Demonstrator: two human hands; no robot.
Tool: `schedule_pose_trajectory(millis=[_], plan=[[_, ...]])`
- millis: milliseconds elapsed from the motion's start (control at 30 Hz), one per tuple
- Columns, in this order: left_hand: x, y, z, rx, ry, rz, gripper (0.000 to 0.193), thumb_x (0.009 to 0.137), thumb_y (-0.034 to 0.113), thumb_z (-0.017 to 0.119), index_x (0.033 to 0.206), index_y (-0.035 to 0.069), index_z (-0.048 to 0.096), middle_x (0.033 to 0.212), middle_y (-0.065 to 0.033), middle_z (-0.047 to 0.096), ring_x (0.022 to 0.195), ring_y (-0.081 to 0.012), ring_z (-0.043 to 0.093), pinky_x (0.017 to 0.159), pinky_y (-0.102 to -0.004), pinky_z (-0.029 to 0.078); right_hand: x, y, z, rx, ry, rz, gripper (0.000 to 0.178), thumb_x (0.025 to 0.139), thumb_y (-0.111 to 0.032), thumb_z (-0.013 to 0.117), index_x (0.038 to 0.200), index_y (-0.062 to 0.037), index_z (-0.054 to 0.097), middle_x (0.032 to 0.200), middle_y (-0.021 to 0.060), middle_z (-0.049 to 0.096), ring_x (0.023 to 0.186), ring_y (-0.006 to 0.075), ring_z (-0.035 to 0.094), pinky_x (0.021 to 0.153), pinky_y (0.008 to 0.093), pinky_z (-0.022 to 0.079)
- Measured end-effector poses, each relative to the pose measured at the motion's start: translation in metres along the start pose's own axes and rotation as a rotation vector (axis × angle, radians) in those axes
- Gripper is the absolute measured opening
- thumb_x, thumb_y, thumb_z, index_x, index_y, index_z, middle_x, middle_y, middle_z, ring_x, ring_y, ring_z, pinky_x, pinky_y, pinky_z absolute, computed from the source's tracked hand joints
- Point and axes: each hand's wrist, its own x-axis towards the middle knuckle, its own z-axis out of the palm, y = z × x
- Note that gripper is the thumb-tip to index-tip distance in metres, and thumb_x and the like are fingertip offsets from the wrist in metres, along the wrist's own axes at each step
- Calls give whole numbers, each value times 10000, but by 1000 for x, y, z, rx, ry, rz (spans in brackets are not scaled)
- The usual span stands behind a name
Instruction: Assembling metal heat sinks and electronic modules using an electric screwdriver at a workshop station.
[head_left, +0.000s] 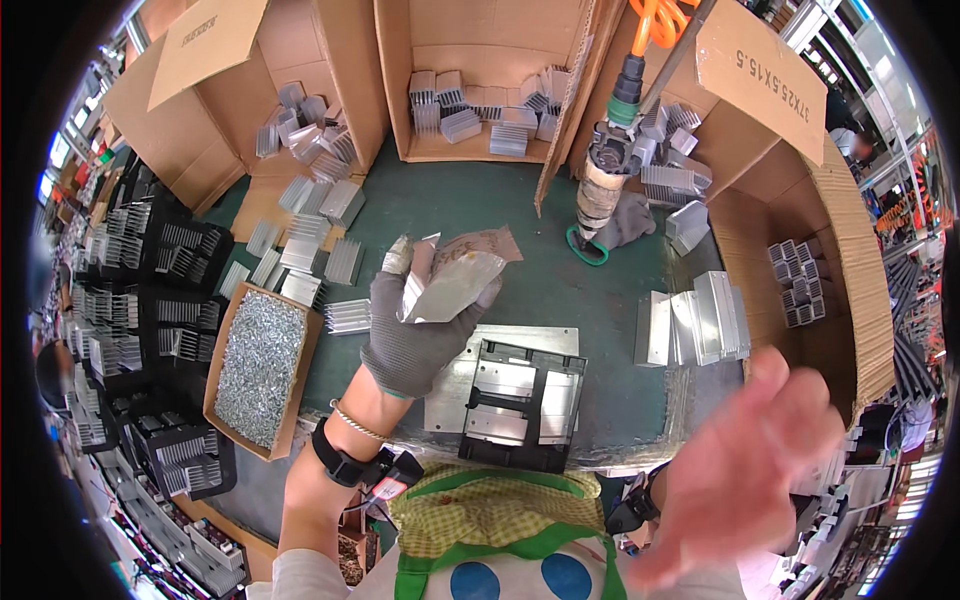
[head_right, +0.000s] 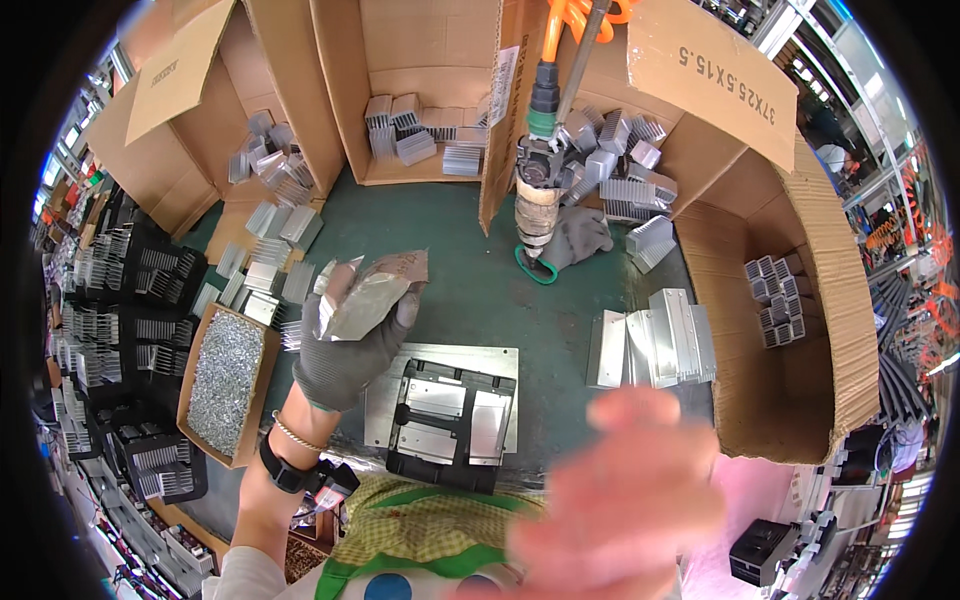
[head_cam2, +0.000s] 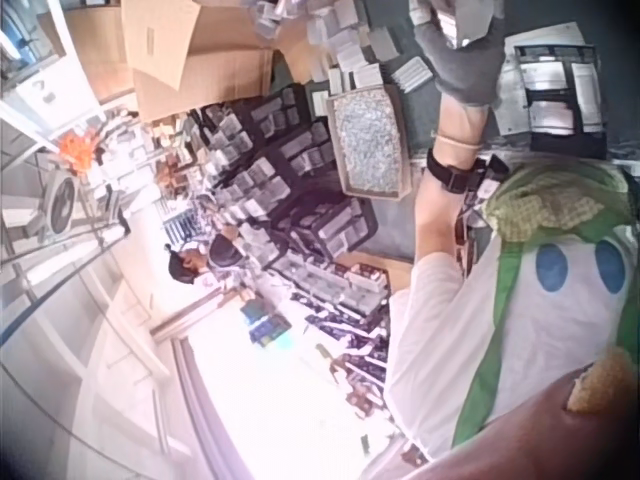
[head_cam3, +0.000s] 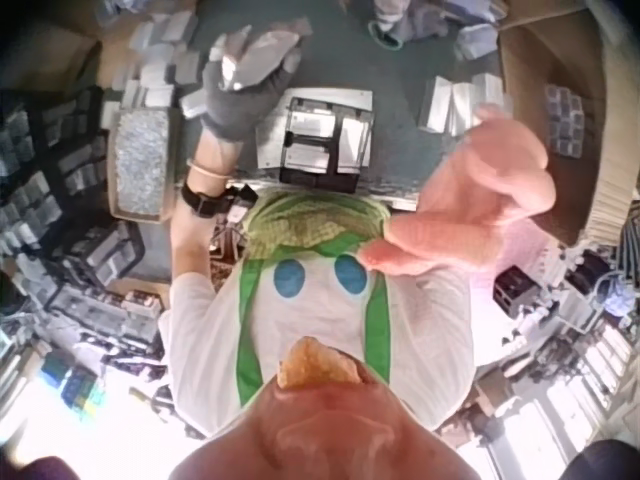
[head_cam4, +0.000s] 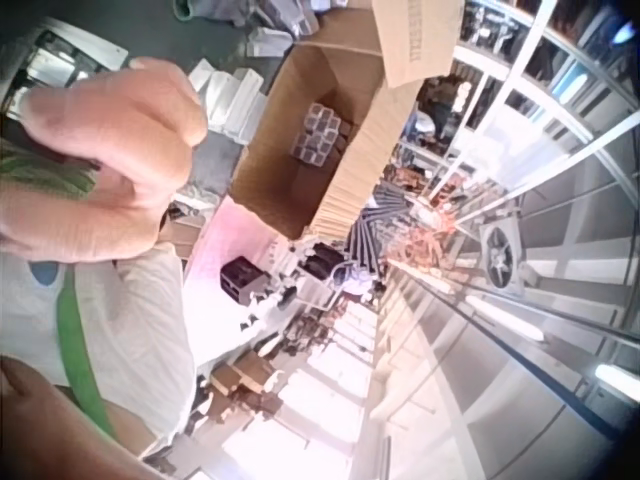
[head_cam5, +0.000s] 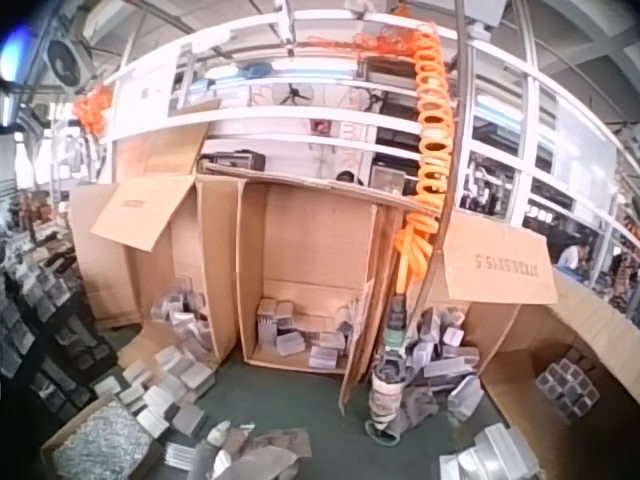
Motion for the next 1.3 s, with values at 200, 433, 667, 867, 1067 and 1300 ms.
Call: schedule_pose_trajectory(millis=[200, 433, 667, 867, 1067, 1300], plan=[[-7, 11, -1, -455, 279, -42, 231, 776, 207, 652, 933, 57, 573, 827, -79, 619, 697, -229, 606, 628, -307, 494, -12, 52, 38, 11, -302, 330, 306, 688, -16, 678, 963, -37, 547, 1081, 151, 488, 943, 269, 500, 764, 355, 435], [-100, 6, -39, -2144, -173, -699, 381, 901, 270, 428, 1162, -4, 468, 1032, -131, 580, 852, -186, 612, 709, -249, 525, -34, 46, 39, 31, -343, 321, 599, 714, -113, 647, 1230, 21, 374, 1229, 206, 433, 1123, 299, 441, 979, 399, 318], [-319, -47, 12, -1158, 16, -906, 351, 893, 280, 487, 1074, -20, 484, 845, -76, 557, 734, -131, 564, 585, -215, 497, -50, 35, 35, -22, -360, 316, 586, 829, -184, 512, 1281, 93, 263, 1296, 244, 379, 1147, 301, 430, 991, 401, 303], [-527, -157, 46, -1699, 638, -1160, 401, 905, 347, 427, 1031, -27, 496, 888, -121, 597, 750, -222, 621, 581, -304, 534, -54, 31, 31, -39, -419, 284, 496, 872, -131, 441, 1288, 82, 275, 1308, 220, 379, 1169, 289, 417, 1019, 411, 287], [-574, -217, 53, -1923, 1568, -1294, 226, 863, 176, 437, 992, 35, 557, 884, -136, 607, 662, -304, 612, 566, -422, 517, -52, 29, 26, -47, -409, 250, 451, 883, -81, 412, 1290, 66, 284, 1318, 196, 380, 1176, 280, 414, 1024, 408, 294], [-565, -221, 46, 195, 28, -1618, 216, 830, 109, 464, 1002, 40, 575, 927, -134, 601, 766, -288, 597, 631, -405, 501, -65, 29, 14, -140, -369, 306, 421, 888, -45, 402, 1284, 60, 305, 1320, 181, 386, 1183, 267, 416, 1026, 386, 293]])
